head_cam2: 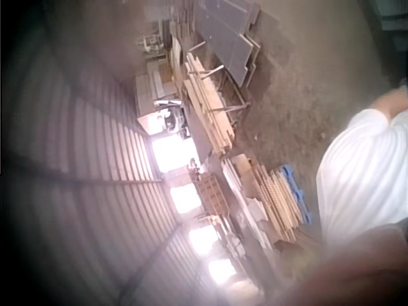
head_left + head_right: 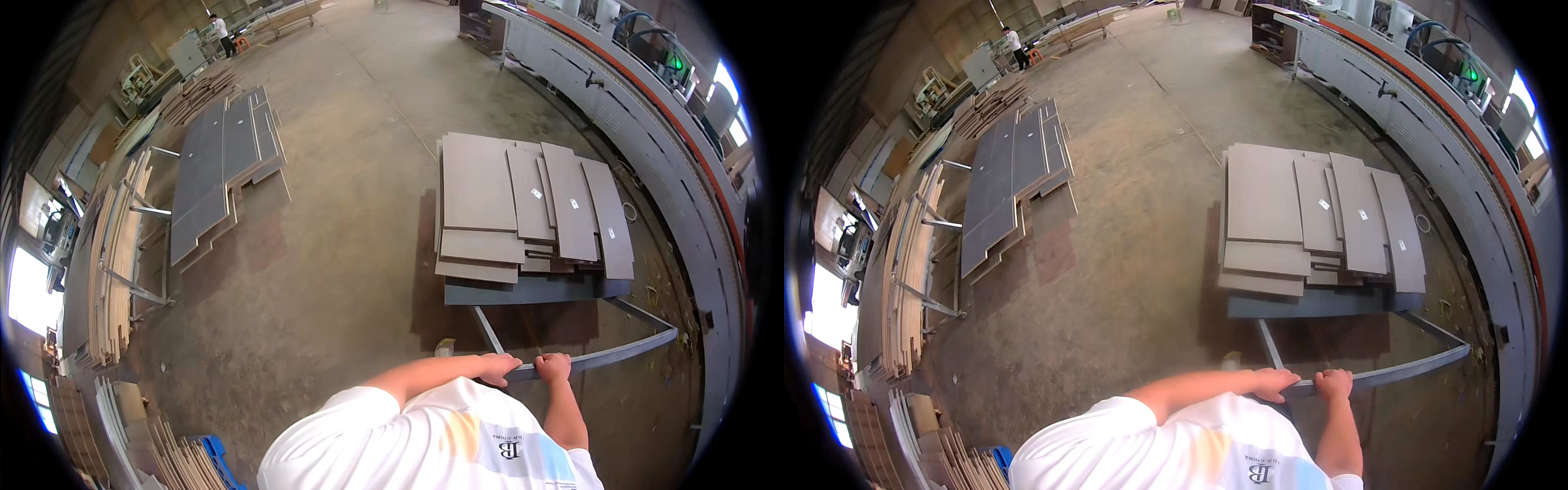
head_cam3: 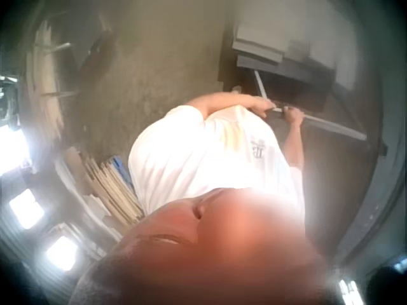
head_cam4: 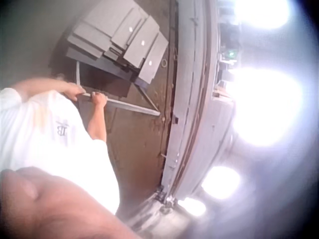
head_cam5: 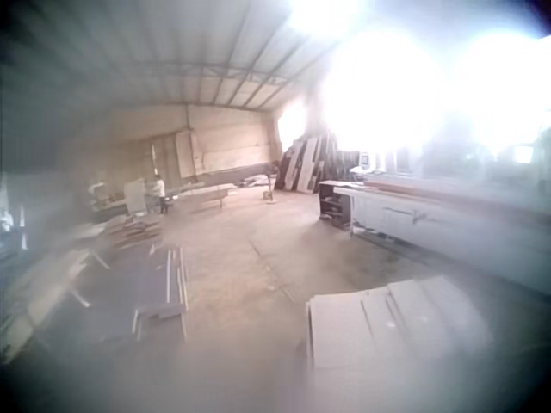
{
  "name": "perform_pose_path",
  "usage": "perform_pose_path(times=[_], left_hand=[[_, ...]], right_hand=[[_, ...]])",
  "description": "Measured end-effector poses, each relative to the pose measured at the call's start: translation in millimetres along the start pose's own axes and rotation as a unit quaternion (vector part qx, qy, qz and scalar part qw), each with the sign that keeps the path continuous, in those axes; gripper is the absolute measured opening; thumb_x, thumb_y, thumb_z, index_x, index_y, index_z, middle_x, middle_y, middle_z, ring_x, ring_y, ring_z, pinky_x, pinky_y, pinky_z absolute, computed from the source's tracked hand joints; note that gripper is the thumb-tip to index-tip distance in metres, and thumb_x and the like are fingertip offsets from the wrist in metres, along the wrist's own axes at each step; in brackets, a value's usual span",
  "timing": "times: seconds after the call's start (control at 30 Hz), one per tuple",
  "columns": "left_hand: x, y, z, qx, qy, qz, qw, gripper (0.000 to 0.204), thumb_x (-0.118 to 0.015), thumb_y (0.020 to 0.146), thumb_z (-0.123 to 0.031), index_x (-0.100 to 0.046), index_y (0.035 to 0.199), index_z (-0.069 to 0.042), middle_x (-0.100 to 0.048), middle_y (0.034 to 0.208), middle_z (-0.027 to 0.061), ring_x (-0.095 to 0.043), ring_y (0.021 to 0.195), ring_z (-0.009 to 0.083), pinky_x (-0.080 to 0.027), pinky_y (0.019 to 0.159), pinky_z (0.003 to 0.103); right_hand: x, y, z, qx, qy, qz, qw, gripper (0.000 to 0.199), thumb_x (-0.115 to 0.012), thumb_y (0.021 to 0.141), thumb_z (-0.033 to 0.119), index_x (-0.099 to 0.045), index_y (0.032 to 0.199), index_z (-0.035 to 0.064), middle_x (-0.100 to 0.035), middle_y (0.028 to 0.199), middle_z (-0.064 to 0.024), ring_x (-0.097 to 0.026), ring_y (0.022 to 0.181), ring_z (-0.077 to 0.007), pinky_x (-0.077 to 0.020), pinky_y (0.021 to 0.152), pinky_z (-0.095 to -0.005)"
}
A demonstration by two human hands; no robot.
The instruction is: The person repeatedly picks up flat rectangular boards from a stack and places them onto a conveyor belt. They then walk to a storage area, pick up a roll of tape, and return to the conveyor area.
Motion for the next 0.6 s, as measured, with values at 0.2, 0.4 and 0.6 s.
perform_pose_path(times=[0.2,0.4,0.6], left_hand=[[103.3,-181.2,49.3,-0.086,-0.07,-0.023,0.994,0.065,-0.07,0.084,-0.013,-0.05,0.145,-0.009,-0.056,0.139,0.0158,-0.057,0.128,0.0328,-0.048,0.108,0.041],[158.3,-269.8,207.0,0.044,-0.091,-0.033,0.994,0.056,-0.07,0.092,-0.026,-0.055,0.142,-0.007,-0.059,0.142,0.0167,-0.061,0.125,0.0362,-0.049,0.105,0.045],[104.2,-166.3,481.0,0.125,-0.035,-0.064,0.99,0.047,-0.065,0.093,-0.037,-0.064,0.131,-0.008,-0.072,0.12,0.0146,-0.068,0.113,0.0341,-0.055,0.095,0.045]], right_hand=[[52.1,-21.3,175.3,-0.028,-0.054,-0.061,0.996,0.039,-0.053,0.083,0.038,-0.081,0.076,0.011,-0.076,0.085,-0.0116,-0.068,0.092,-0.0306,-0.0447,0.095,-0.0439],[42.0,60.9,302.2,-0.032,-0.028,-0.066,0.997,0.038,-0.054,0.081,0.035,-0.079,0.074,0.0084,-0.075,0.084,-0.0131,-0.067,0.087,-0.0317,-0.0453,0.091,-0.0445],[-190.3,208.6,211.5,-0.024,-0.008,-0.1,0.995,0.038,-0.055,0.081,0.035,-0.079,0.072,0.0066,-0.075,0.084,-0.015,-0.067,0.092,-0.0334,-0.0454,0.095,-0.045]])
Point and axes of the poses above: each hand's wrist, its own y-axis towards the middle knuckle, its own x-axis out of the back of the hand, z = x × y, the point moved 8 cm from there along y, towards the middle knuckle
